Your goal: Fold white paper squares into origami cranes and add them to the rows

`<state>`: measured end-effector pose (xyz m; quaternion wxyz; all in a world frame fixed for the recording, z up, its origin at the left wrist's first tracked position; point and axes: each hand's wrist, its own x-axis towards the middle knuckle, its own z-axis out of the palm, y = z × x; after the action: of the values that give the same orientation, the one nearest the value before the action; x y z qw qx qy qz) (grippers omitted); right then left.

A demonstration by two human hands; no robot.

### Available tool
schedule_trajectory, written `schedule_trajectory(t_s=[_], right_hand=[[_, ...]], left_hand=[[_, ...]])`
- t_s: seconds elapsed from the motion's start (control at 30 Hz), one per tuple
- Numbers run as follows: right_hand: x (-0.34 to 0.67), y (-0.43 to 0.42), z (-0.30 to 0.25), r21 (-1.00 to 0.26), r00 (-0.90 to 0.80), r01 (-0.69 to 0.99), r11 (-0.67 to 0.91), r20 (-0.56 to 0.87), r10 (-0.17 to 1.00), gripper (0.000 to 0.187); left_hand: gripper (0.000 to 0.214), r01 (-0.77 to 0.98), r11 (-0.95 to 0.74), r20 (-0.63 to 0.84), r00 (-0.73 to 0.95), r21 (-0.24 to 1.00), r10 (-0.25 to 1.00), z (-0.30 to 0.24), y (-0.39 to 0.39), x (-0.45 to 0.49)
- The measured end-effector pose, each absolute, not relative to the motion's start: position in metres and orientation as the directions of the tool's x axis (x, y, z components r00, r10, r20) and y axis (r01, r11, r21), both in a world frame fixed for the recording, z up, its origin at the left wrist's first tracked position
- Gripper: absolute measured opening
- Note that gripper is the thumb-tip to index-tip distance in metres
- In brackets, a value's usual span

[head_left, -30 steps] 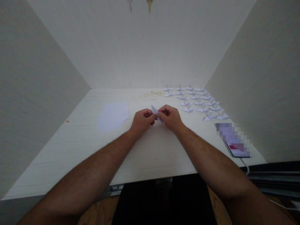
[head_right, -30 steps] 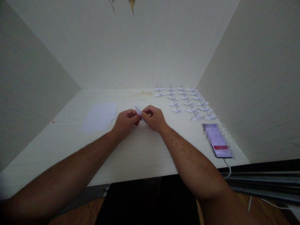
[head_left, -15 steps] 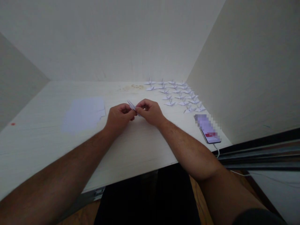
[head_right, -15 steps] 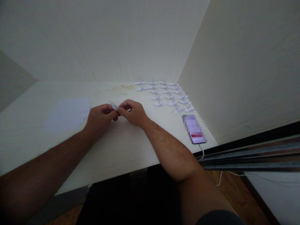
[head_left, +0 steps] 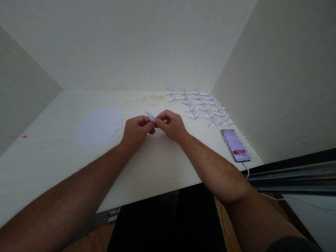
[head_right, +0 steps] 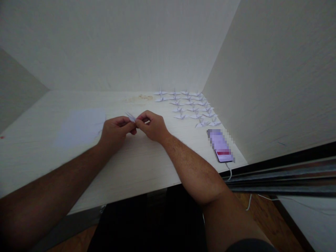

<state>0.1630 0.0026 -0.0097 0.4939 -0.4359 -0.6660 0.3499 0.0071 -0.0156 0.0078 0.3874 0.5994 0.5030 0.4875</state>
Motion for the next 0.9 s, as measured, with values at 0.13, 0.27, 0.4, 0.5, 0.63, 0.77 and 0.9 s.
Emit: schedule_trajectory(t_s=[0.13,0.27,0.4,0.5,0.63,0.77,0.9], right_hand=[[0.163,0.002,-0.010,-0.888,-0.118,0.252,0.386,0.368,0.923,0.016],[0.163,0.001,-0.009,-0.871,-0.115,0.261,0.417,0.401,0.909,0.016],[0.163,0.000,-0.008,-0.827,-0.100,0.306,0.471,0.464,0.880,0.014],[0.163,0.000,-0.008,-0.799,-0.094,0.337,0.498,0.498,0.862,0.011],[0.162,-0.001,-0.007,-0.790,-0.086,0.329,0.518,0.521,0.849,0.010],[0.162,-0.001,-0.005,-0.803,-0.070,0.321,0.502,0.509,0.858,0.009],[0.160,-0.002,-0.004,-0.841,-0.063,0.311,0.442,0.446,0.893,0.007]], left_hand=[[0.011,0.186,-0.205,0.202,0.039,0.961,0.979,0.007,-0.015,0.007],[0.014,0.155,-0.200,0.194,0.050,0.967,0.980,0.006,-0.014,0.006],[0.016,0.080,-0.190,0.186,0.061,0.978,0.981,0.001,-0.011,0.006],[0.015,0.051,-0.185,0.183,0.044,0.981,0.982,-0.001,-0.010,0.006],[0.013,0.088,-0.185,0.184,0.024,0.979,0.983,0.000,-0.012,0.007],[0.011,0.150,-0.192,0.195,-0.001,0.970,0.981,0.005,-0.015,0.009],[0.009,0.231,-0.202,0.216,-0.037,0.952,0.976,0.010,-0.017,0.012]])
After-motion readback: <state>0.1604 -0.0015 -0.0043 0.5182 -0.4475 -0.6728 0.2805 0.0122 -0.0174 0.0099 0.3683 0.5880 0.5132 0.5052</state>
